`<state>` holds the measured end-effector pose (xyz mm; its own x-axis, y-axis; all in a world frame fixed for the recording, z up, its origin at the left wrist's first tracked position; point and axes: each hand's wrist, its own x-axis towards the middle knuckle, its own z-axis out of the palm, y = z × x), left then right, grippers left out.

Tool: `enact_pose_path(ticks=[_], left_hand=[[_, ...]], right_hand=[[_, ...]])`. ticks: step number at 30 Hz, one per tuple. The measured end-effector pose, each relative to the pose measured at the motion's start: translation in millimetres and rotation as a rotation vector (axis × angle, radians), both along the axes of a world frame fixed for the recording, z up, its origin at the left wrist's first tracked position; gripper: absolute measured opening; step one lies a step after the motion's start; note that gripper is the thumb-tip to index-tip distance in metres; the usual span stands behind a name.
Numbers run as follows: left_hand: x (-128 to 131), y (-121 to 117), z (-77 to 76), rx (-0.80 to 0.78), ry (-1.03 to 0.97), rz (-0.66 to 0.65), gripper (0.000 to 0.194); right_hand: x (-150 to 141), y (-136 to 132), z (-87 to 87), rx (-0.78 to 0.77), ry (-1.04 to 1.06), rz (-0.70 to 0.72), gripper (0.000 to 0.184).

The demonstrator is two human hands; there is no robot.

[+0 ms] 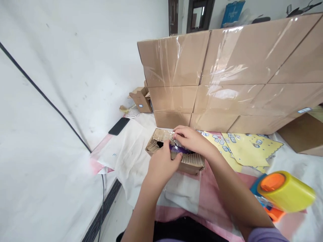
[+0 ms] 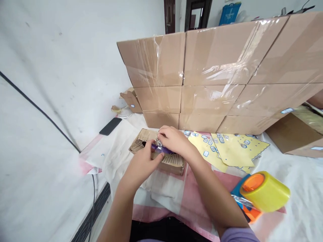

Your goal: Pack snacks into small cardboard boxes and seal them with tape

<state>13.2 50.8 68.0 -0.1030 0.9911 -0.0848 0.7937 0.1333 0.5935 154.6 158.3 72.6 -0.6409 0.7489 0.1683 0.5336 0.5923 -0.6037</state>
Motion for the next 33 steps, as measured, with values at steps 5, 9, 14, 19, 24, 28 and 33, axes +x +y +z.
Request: enact_pose_path(ticks=[5, 9, 14, 19, 24, 28, 33], left_hand=[[1, -4, 3.7, -0.034, 0.194, -0.021, 0.053], [-4, -8, -3.0, 0.039, 0.008, 0.002, 0.054], [-4, -15, -7.3, 0.121, -0.148, -0.009, 0.059], [4, -18, -11.7, 0.232, -0.229, -0.072, 0.061], [9, -16, -27.0, 0.342, -0.306, -0.074, 0.058], [9, -17, -37.3, 0.399, -0.334, -0.023, 0.057], [8, -19, -50.8, 0.579, -0.227, -0.083, 0.052]], right_hand=[[0, -2, 0.5, 0.022, 0.005, -0.013, 0.023], [-1, 1, -0.7, -0.043, 0.065, -0.058, 0.024], [7, 12, -1.8, -0.234, 0.226, -0.110, 0.028], [26, 18, 7.3, -0.431, 0.236, -0.054, 0.026], [33, 19, 10.5, -0.454, 0.219, -0.042, 0.026], [33, 23, 4.8, -0.450, 0.228, -0.025, 0.026], [35, 24, 3.6, -0.433, 0.244, -0.012, 0.025]])
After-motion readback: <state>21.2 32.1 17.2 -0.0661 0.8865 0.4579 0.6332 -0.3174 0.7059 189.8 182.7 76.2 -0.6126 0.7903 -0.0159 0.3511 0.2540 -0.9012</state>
